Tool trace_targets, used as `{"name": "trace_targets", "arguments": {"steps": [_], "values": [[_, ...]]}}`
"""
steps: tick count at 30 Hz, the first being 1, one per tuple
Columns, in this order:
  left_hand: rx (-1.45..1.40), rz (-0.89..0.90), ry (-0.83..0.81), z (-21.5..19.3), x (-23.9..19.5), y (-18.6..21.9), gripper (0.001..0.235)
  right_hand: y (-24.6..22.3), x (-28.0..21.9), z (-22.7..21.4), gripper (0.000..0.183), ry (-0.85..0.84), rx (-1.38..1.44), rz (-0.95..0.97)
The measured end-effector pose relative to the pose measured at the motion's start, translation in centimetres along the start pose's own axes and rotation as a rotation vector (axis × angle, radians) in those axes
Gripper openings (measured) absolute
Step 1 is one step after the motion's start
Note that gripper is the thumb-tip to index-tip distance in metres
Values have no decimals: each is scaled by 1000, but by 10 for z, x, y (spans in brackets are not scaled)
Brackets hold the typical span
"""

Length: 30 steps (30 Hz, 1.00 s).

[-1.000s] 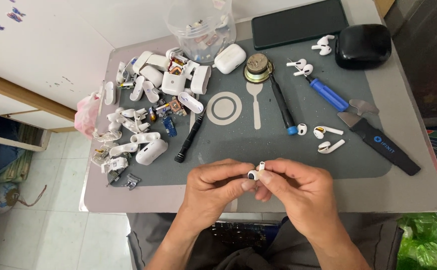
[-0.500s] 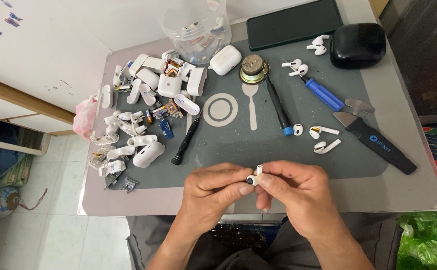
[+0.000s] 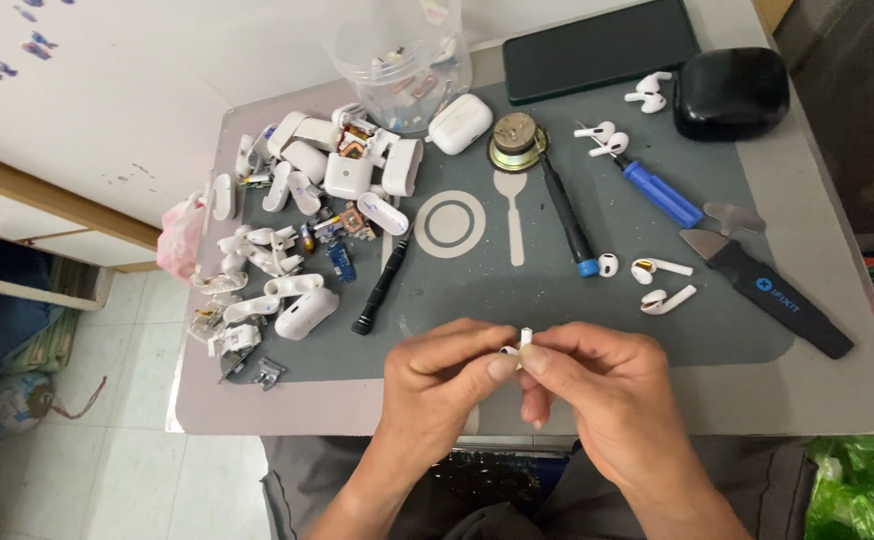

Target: The person repeatedly picks up white wireless earbuds from a cluttered workbench, separates the outer shell from the internal components, and places the parts back on the mat. The person handles multiple earbuds one at a time, rotating and prying them apart with their fingers.

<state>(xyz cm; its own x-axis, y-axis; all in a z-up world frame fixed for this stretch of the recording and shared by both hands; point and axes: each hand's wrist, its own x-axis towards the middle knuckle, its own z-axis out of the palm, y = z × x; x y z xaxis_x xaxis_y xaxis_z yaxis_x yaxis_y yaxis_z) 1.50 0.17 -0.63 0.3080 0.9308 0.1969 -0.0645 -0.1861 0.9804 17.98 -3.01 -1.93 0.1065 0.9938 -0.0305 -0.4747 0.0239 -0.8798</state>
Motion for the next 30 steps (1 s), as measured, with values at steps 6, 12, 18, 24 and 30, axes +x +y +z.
{"name": "trace_targets", "arguments": {"steps": [6, 12, 18, 24, 30], "values": [[-172, -102, 11, -3, 1, 2, 10, 4, 1, 2, 7, 83, -23, 79], [-208, -147, 15, -4, 2, 1, 12, 9, 2, 2, 35, 37, 4, 11], [-206, -148, 39, -2, 3, -2, 10, 6, 1, 6, 21, 62, -93, 4], [-146, -26, -6, 9, 0, 7, 9, 10, 1, 4, 16, 163, -102, 85], [277, -132, 160, -7, 22, 1, 10, 14, 4, -1, 31, 120, 30, 62]]}}
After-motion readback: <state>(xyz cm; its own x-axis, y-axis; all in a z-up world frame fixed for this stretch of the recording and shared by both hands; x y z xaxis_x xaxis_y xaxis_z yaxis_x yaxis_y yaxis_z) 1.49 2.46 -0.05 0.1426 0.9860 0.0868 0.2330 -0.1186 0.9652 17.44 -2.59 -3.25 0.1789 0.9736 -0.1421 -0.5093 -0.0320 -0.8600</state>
